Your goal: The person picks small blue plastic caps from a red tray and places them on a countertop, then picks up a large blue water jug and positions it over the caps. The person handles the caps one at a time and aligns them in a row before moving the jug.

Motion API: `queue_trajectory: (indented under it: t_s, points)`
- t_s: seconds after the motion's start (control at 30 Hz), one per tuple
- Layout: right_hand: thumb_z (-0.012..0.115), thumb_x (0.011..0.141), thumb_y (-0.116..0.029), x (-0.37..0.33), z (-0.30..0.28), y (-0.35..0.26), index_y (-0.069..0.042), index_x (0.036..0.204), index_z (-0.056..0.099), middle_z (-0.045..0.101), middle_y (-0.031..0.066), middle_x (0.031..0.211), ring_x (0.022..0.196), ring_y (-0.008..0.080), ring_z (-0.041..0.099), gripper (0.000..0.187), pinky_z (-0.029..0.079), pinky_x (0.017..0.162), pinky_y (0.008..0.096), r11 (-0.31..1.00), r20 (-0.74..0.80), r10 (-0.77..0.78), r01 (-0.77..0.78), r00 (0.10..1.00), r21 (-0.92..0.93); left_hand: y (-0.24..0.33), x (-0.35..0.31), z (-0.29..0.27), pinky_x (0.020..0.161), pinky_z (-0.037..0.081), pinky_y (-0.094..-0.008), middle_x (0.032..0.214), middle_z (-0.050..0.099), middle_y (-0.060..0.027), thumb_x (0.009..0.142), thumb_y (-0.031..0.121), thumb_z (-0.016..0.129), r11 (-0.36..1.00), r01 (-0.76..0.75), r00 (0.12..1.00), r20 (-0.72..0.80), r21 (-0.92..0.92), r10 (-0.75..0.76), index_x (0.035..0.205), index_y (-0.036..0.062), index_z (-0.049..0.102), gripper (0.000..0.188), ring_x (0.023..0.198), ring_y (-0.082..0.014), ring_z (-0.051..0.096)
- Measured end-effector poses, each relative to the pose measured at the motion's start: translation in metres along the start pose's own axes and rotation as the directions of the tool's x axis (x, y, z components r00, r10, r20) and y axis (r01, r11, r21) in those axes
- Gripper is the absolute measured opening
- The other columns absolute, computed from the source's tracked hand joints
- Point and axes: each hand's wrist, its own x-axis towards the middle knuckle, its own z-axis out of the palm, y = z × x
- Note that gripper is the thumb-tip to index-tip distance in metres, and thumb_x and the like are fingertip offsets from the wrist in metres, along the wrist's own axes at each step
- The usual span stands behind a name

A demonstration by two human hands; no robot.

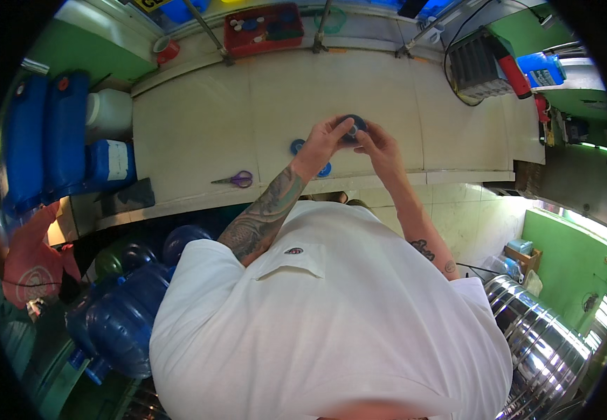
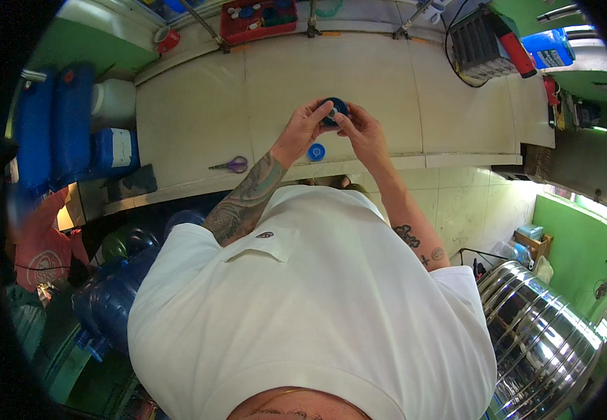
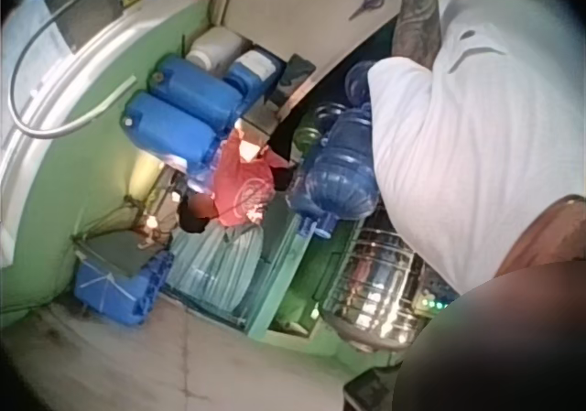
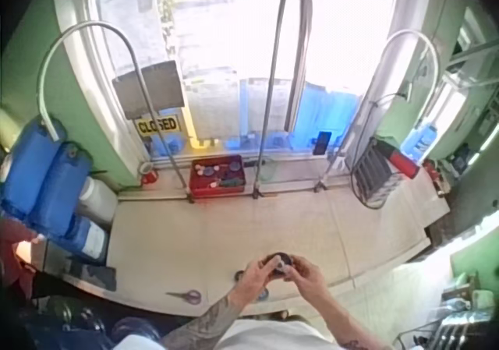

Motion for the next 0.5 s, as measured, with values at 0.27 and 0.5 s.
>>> queue_trajectory:
  t_s: [0.27,0.5]
  points:
    - [0.063,0.098,-0.022,0.008,0.009,0.009,0.002,0.123,0.059,0.068,0.0079,0.102,0.087,0.0118,0.064,0.035,0.056,0.077,0.0268,0.994,-0.022,-0.072,0.069,0.997,-0.089,-0.020,0.006,0.001,0.083,0.054,-0.0283,0.103,0.066,-0.0063,0.101,0.024,0.057,0.968,-0.113,0.973,-0.173,0.225,0.154,0.117,-0.0029,0.060,0.031,0.093,-0.0112,0.062]
    - [0.062,0.099,-0.021,0.022,0.013,0.017,-0.001,0.123,0.056,0.066,0.0093,0.107,0.095,0.0153,0.065,0.032,0.058,0.081,0.0291,0.996,0.031,0.049,-0.051,0.998,0.076,-0.023,0.005,0.001,0.082,0.050,-0.0262,0.102,0.064,-0.0052,0.103,0.028,0.055,0.867,-0.150,0.921,-0.252,0.474,0.297,0.117,-0.0025,0.057,0.033,0.092,-0.0099,0.059]
